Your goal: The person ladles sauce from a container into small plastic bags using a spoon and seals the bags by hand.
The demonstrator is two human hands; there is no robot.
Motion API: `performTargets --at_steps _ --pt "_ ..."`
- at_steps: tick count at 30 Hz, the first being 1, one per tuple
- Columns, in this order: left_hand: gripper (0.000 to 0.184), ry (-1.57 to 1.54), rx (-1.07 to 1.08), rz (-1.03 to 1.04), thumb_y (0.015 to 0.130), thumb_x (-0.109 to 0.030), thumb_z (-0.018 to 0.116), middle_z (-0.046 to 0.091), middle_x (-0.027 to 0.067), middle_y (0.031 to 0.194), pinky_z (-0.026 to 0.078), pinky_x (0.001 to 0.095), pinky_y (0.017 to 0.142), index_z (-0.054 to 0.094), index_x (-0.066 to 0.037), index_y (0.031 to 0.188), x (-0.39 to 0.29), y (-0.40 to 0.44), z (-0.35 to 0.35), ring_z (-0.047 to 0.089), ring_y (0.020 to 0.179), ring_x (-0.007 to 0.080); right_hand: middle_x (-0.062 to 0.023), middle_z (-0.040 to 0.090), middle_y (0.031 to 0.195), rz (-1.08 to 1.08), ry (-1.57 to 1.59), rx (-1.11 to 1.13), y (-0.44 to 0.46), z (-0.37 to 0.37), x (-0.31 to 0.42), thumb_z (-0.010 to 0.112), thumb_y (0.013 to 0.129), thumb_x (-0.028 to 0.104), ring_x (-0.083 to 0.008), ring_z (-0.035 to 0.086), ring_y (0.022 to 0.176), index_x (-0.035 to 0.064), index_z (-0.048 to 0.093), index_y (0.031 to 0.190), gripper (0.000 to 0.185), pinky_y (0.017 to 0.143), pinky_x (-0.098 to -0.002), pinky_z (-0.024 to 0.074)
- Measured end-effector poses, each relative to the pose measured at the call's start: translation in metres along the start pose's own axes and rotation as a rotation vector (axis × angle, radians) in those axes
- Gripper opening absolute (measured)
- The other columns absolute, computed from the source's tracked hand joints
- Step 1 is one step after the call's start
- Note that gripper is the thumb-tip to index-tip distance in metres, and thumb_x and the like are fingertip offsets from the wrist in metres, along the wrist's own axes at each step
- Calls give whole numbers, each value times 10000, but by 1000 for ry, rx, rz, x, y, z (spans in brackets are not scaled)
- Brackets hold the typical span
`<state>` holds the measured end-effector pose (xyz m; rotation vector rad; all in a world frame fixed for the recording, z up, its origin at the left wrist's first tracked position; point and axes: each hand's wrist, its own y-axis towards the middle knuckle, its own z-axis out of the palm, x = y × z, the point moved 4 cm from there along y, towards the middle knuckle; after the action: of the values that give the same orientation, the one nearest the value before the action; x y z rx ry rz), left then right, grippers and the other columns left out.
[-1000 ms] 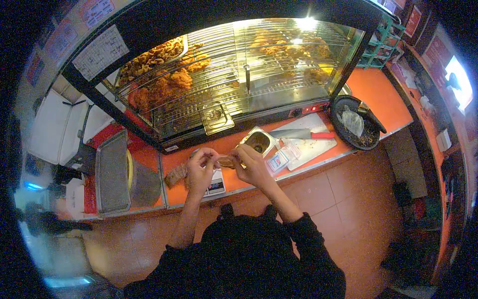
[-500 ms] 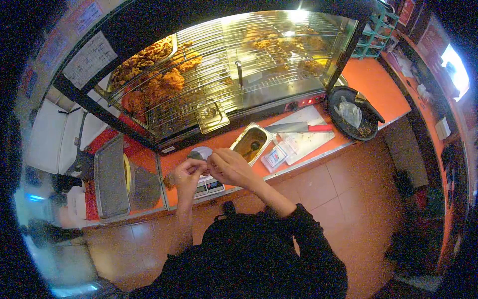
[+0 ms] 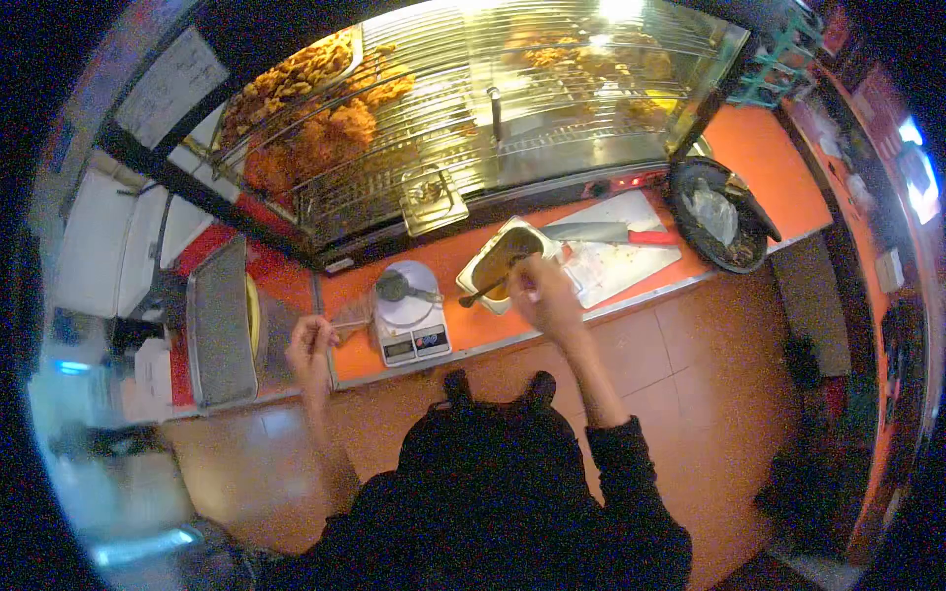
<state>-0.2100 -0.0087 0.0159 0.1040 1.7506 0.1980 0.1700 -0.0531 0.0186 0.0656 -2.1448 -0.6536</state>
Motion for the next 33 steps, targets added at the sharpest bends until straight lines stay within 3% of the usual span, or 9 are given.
performTargets --at_steps 5,11,13,14,15,17,23,29,33 --pt "15 155 65 -82 911 -28 585 591 8 771 488 235 668 585 -13 912 69 -5 -46 580 702 90 -67 421 547 177 -114 -157 -16 -57 -60 612 919 114 -98 341 519 -2 501 690 280 474 -278 310" --pt "37 198 234 -218 909 -30 581 604 14 802 495 246 674 601 -14 936 166 -1 -49 587 730 90 -26 488 604 470 -136 -230 -49 -87 -115 565 950 175 -67 438 590 6 583 806 223 513 -277 348" --pt "41 229 230 -195 909 -30 577 609 13 815 496 246 676 605 -17 936 174 6 -37 589 736 90 -47 549 668 509 -65 -194 -59 -89 -133 567 917 117 -108 516 628 39 589 967 96 560 -287 415" --pt "44 165 188 -156 907 -27 575 612 12 823 492 244 678 607 -16 936 176 10 -33 585 737 89 -71 599 741 496 -112 -193 -63 -85 -143 558 885 67 -155 581 656 68 563 1064 178 607 -295 463" --pt "48 99 142 -118 906 -25 572 614 10 832 489 242 680 609 -16 936 179 13 -31 582 738 88 -104 629 815 597 -115 -135 -59 -85 -130 579 875 66 -188 620 722 55 582 1037 162 635 -296 480" --pt "56 72 169 -139 903 -34 582 616 10 843 487 244 694 614 -12 943 190 16 -22 579 755 88 -127 637 854 292 -300 -131 -69 -70 -157 614 864 97 -232 628 762 49 613 1009 154 654 -329 493" --pt "79 167 228 -119 888 -58 614 624 19 863 491 257 732 624 -27 960 152 12 18 592 794 100 -151 638 917 400 -475 -199 -56 -48 -200 666 831 224 -307 619 819 57 656 959 211 712 -416 493" --pt "51 213 -49 4 889 -76 627 623 23 832 494 261 696 635 -31 911 111 13 49 596 785 103 -151 622 846 570 -771 -90 -19 -20 -215 651 811 368 -343 620 829 63 642 853 308 705 -453 483" --pt "56 296 -62 107 891 -72 623 617 20 857 476 255 688 630 -29 925 46 10 106 585 775 102 -158 612 820 605 -493 -173 -20 -21 -235 637 818 256 -326 635 738 53 616 828 205 666 -443 497"
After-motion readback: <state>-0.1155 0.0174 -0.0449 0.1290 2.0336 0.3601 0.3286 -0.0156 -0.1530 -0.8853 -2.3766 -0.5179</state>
